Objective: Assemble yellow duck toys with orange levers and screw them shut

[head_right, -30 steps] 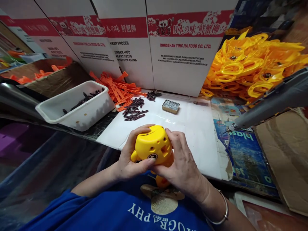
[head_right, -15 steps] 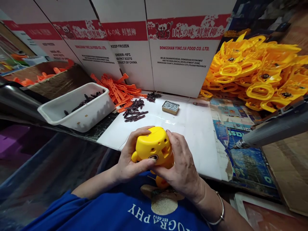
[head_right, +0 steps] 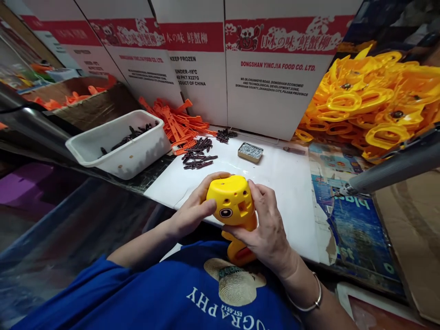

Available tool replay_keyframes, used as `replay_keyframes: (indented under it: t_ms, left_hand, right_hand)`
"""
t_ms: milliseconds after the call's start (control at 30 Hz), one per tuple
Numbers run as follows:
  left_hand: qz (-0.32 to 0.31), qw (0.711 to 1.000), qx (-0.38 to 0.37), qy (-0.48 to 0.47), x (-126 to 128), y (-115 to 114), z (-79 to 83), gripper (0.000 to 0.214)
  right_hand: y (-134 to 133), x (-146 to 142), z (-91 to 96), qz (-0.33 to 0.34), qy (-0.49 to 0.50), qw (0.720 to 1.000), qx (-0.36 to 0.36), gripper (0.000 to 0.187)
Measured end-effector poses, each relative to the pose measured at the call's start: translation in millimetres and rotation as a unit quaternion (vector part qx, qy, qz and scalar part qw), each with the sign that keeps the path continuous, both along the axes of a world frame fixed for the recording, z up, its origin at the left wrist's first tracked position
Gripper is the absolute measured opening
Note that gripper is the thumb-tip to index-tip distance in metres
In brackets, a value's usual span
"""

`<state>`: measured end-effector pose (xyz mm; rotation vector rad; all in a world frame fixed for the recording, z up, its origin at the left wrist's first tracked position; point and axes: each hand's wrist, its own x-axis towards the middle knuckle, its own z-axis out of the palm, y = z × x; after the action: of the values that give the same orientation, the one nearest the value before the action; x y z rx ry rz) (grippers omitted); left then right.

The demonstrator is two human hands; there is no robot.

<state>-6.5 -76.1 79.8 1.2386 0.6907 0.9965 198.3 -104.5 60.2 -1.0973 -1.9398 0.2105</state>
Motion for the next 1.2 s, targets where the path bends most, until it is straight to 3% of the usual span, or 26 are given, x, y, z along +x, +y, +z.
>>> replay_keyframes:
  t_ms: [200, 433, 500, 600, 667, 833, 1033, 1100, 1200]
  left_hand:
    - [0.011, 1.000, -0.024, -0.011, 4, -3, 6.5, 0.060]
    - [0.001, 0.997, 0.071, 0.021, -1, -9, 8.7, 0.061]
    - [0.004, 0.993, 0.116, 0.034, -5, -7, 9.0, 0.061]
    - [-0.039, 0.980, 0.192, 0.044, -11, -5, 10.9, 0.073]
    - [-0.063, 0.978, 0.196, 0.044, -13, -5, 11.5, 0.079]
    - [-0.017, 0.994, 0.101, 0.034, -10, -13, 5.4, 0.076]
    - [-0.017, 0.964, 0.245, 0.098, -13, -10, 6.1, 0.068]
    - [-0.024, 0.964, 0.244, 0.102, -9, -8, 7.4, 0.067]
    - [-0.012, 0.981, 0.182, 0.059, 1, -7, 1.9, 0.074]
  right_hand:
    - [-3, 0, -1.0, 0.000, -0.015, 1.000, 0.023, 0.091]
    - [-8, 4, 3.1, 0.007, -0.010, 0.999, 0.030, 0.094]
    - [-8, 9, 6.9, 0.046, 0.007, 0.999, -0.004, 0.089]
    - [-5, 16, 15.2, 0.137, 0.073, 0.981, -0.115, 0.080]
    - [-2, 17, 20.3, 0.168, 0.117, 0.964, -0.168, 0.073]
    - [-1, 10, 25.0, 0.147, 0.200, 0.954, -0.171, 0.059]
    - [-9, 5, 30.1, 0.150, 0.259, 0.917, -0.263, 0.060]
    - [-9, 5, 29.5, 0.141, 0.295, 0.910, -0.256, 0.058]
    - [-8, 9, 23.9, 0.133, 0.333, 0.894, -0.268, 0.057]
